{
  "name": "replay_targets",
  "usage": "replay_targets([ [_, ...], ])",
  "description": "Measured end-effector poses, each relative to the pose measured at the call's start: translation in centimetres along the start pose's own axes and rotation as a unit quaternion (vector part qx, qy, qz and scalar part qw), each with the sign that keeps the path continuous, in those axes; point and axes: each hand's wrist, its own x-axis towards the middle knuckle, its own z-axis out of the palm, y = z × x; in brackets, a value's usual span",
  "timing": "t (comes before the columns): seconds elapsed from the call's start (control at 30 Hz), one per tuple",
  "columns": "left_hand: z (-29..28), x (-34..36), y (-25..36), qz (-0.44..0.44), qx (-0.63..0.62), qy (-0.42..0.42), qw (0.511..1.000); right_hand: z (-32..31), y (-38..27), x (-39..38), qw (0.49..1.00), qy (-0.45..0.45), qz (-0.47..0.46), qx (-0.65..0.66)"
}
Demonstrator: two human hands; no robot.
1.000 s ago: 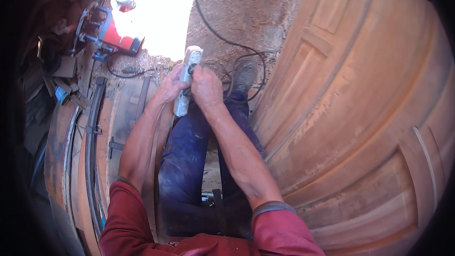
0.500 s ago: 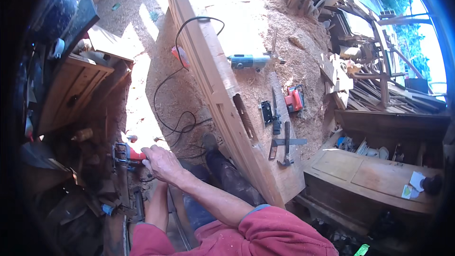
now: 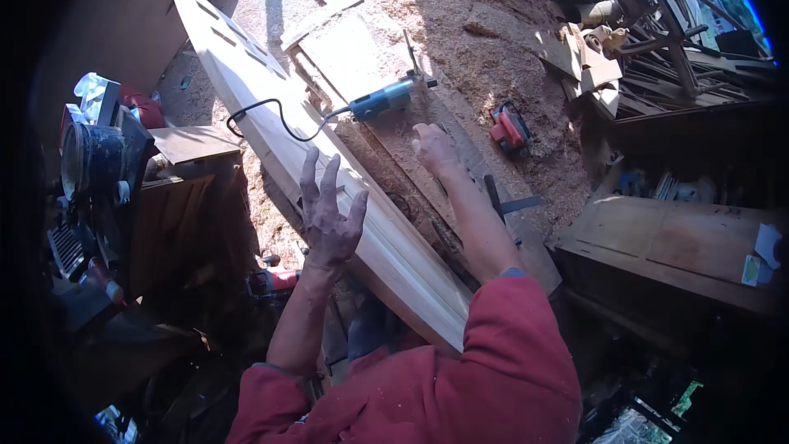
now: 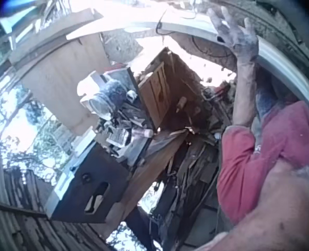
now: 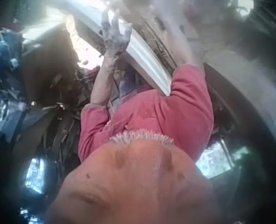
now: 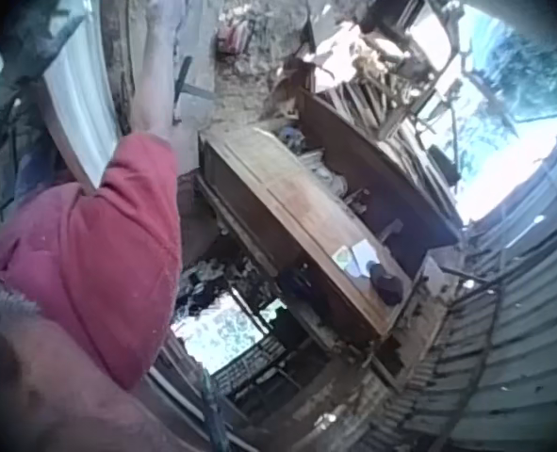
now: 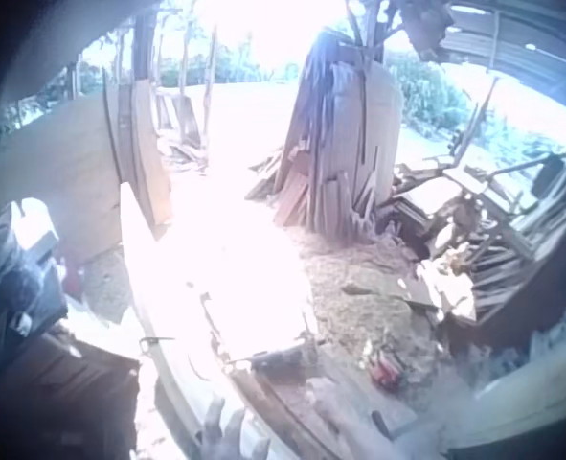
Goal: The person routes a groove into the edge of a wooden door using a hand-held router. They first measure the door with a tape measure and mark it with a pencil, then adjust the router depth and guide, and finally run the router along the length of the door edge.
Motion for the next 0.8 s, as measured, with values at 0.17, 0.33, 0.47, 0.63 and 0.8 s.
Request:
replay_targets([
  [0.17,10.6,7.3,-0.2,-0.102,-0.057,-0.188,0.975,-0.9,17.7,-10.1,0.934,-0.056,0.302,-0.184],
  [0.33,21.1,15.9,-9.1,-0.084,0.165,-0.293,0.938,-2.5,22.9,-19.9,0.934,0.035,0.310,-0.172],
  [0.47,28.0,17.4,-17.5,-0.012,0.259,-0.356,0.898,-2.6,22.2,-22.3,0.954,0.028,0.256,-0.153],
  [0.63,33.2,19.5,-18.6,-0.018,0.217,-0.368,0.904,-1.4,24.9,-26.8,0.933,0.158,0.292,-0.140],
  [0.8,32.5,19.8,-18.3,-0.005,0.200,-0.367,0.908,-0.6,27.3,-28.9,0.892,0.161,0.384,-0.176],
])
